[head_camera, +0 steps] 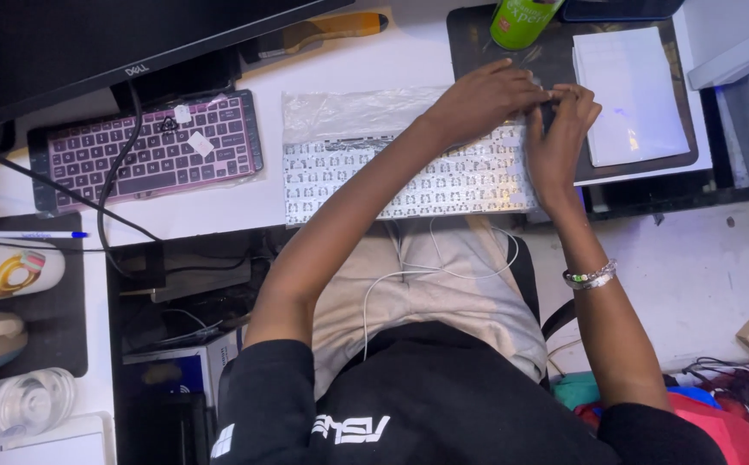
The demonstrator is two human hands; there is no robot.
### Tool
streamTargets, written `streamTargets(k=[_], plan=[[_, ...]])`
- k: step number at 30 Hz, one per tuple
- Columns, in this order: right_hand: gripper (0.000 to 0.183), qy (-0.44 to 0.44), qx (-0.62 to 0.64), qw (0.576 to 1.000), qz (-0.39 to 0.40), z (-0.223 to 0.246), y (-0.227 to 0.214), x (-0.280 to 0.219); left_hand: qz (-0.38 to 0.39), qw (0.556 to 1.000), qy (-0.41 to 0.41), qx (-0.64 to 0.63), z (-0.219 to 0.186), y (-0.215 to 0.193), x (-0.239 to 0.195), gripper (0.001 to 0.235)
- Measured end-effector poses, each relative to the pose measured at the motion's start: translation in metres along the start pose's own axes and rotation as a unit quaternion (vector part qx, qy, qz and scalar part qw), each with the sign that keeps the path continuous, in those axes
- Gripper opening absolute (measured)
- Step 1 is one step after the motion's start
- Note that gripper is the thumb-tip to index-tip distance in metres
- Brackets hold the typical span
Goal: Cleaning a transparent keyboard cover using a cleaning solution and a piece of paper.
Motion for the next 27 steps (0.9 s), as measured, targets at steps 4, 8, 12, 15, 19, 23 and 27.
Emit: streamTargets(k=[4, 8, 12, 15, 19, 23, 27], plan=[[0.016, 0.005, -0.007, 1.000, -0.019, -0.005, 0.001, 0.001, -0.097, 0.991, -0.015, -0.096, 0.013, 0.000, 0.034, 0.011], [0.013, 0.012, -0.001, 1.000, -0.019, 0.002, -0.002, 0.001, -0.074, 0.997, -0.008, 0.003, 0.040, 0.039, 0.048, 0.015], [0.011, 0.011, 0.003, 1.000, -0.014, 0.004, -0.002, 0.001, -0.050, 0.996, 0.049, 0.054, 0.049, 0.044, 0.047, 0.011], [0.008, 0.006, -0.007, 1.000, -0.014, -0.005, 0.001, 0.001, -0.025, 0.988, 0.060, 0.137, 0.045, 0.049, 0.052, 0.009], [0.010, 0.001, -0.005, 1.000, -0.023, -0.006, 0.003, 0.002, -0.028, 0.986, 0.034, 0.158, 0.052, 0.047, 0.052, 0.008], [0.010, 0.007, 0.015, 1.000, -0.022, -0.005, 0.002, 0.002, -0.093, 0.995, -0.020, -0.022, 0.048, 0.018, 0.042, 0.030], [0.006, 0.018, 0.002, 1.000, -0.017, -0.007, 0.004, 0.002, -0.120, 0.984, -0.092, -0.092, 0.043, 0.004, 0.041, 0.040]])
Point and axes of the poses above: each hand's wrist, its own x-axis towards the middle knuckle, its own y-axis out of the palm, z = x × y, the point moved 2 cm from there along x, towards the middle knuckle, and after that the axes turned 12 degrees about y, right-handed, at the moved point
